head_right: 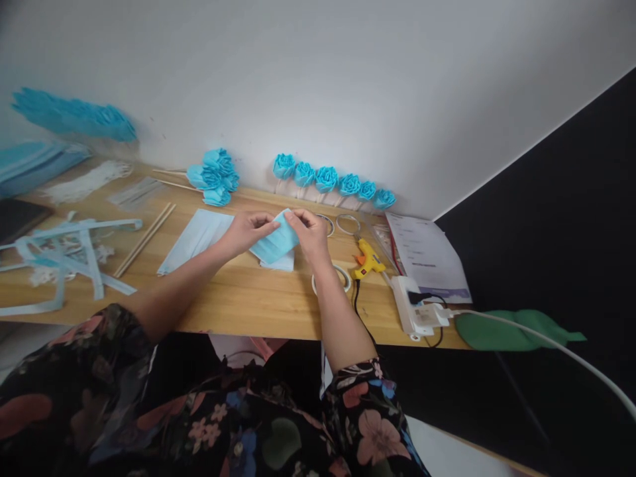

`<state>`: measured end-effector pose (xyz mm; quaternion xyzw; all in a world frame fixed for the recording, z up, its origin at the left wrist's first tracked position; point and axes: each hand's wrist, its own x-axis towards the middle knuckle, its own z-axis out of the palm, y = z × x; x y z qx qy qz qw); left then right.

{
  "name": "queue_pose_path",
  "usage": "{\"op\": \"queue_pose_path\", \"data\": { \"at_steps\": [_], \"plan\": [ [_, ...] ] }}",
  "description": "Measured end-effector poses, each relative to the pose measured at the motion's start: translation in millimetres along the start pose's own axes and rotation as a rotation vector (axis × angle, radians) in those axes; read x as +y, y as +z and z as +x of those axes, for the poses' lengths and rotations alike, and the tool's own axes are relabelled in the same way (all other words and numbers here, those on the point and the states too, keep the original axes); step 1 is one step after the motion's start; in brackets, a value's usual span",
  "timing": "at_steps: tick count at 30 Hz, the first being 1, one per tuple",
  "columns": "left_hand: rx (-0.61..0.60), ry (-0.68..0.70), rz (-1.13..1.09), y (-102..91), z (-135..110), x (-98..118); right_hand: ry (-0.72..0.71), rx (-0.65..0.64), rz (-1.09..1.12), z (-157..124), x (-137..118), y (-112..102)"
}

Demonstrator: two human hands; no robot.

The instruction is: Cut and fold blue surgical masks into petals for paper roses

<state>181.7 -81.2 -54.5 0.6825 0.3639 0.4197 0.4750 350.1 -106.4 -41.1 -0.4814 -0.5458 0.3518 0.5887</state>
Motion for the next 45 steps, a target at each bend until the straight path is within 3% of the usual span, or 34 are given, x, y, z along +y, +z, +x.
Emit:
{"op": "queue_pose_path", "data": {
  "at_steps": [7,17,35,39,45],
  "plan": [
    [0.011,-0.027,-0.007,-2.7,2.7,-4.2,-0.053,0.257,0.073,7.6,-2.7,-5.4],
    [0.046,-0.056,0.026,-4.5,4.1,-6.1,-0.072,0.381,0.044,14.9,1.6,-16.2],
    [0.026,-0.031,0.073,-5.7,5.9,-10.0,-0.084,0.429,0.001,14.6,0.7,-14.2],
    [0.036,-0.047,0.198,-9.3,7.4,-8.4,-0.124,0.395,-0.039,11.6,0.5,-13.1],
    [0.162,0.218,0.332,-14.5,0.1,16.3,-0.286,0.223,-0.24,-4.6,-6.6,-1.3]
  ]
}}
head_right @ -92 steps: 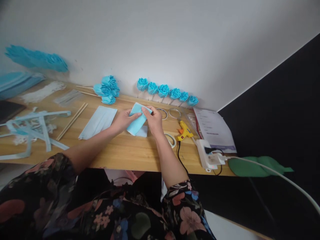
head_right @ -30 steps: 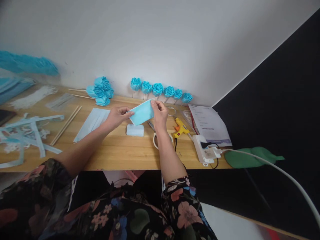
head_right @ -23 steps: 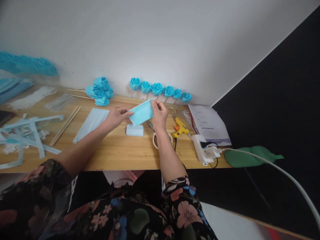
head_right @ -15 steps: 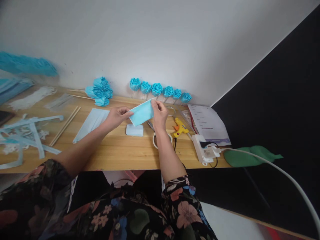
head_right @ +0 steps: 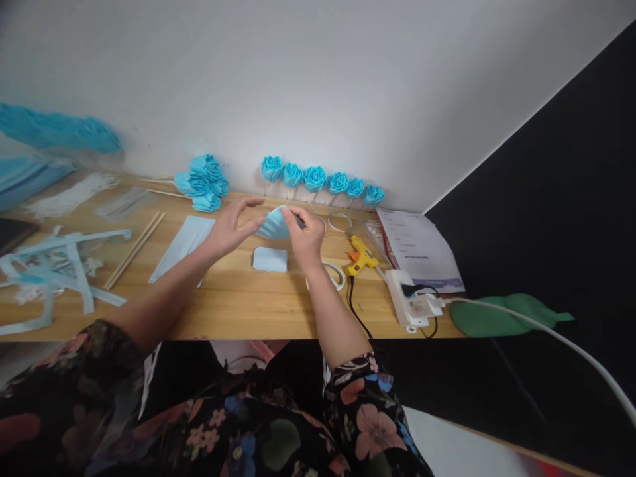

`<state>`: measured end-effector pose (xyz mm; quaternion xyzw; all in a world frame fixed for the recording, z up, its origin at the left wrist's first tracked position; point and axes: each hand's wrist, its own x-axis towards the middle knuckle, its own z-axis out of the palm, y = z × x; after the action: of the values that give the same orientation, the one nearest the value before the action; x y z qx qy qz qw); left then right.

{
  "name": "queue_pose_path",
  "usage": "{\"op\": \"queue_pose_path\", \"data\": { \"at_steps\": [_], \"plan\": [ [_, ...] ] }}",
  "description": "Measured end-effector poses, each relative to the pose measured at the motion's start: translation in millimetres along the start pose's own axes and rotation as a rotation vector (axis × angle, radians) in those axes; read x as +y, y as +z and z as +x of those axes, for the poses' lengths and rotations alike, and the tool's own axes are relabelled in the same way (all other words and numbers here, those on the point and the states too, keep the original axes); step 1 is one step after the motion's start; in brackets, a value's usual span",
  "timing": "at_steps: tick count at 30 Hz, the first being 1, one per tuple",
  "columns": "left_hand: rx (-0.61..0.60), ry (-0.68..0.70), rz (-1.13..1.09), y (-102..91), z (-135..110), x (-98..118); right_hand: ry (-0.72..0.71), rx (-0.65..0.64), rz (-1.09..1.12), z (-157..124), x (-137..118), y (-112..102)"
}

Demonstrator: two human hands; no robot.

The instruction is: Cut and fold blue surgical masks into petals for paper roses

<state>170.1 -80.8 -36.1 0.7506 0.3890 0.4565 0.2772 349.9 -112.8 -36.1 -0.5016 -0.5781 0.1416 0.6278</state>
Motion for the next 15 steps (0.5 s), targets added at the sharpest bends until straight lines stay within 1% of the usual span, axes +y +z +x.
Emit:
{"op": "queue_pose_path", "data": {
  "at_steps": [3,4,6,8,10,13,15],
  "plan": [
    [-0.012,0.117,0.018,-0.4,-2.3,8.5,-0.073,-0.107,-0.032,-7.1,-7.0,4.9],
    [-0.033,0.134,0.032,0.7,-2.9,9.2,-0.08,-0.133,-0.04,-8.7,-8.5,6.2],
    [-0.105,0.121,0.048,4.1,-3.7,7.7,-0.089,-0.17,-0.053,-10.9,-10.1,7.6],
    [-0.172,0.067,0.004,7.4,-4.4,4.2,-0.087,-0.203,-0.045,-11.4,-9.9,7.9],
    [-0.182,-0.008,-0.112,9.6,-5.1,0.9,-0.047,-0.21,0.015,-10.3,-7.4,8.2],
    [-0.093,-0.182,-0.362,9.4,-5.4,-1.8,0.088,-0.191,0.208,-6.2,1.9,10.6],
    [-0.018,-0.275,-0.525,7.7,-4.5,-2.3,0.167,-0.233,0.325,-3.5,10.4,13.0]
  ]
}}
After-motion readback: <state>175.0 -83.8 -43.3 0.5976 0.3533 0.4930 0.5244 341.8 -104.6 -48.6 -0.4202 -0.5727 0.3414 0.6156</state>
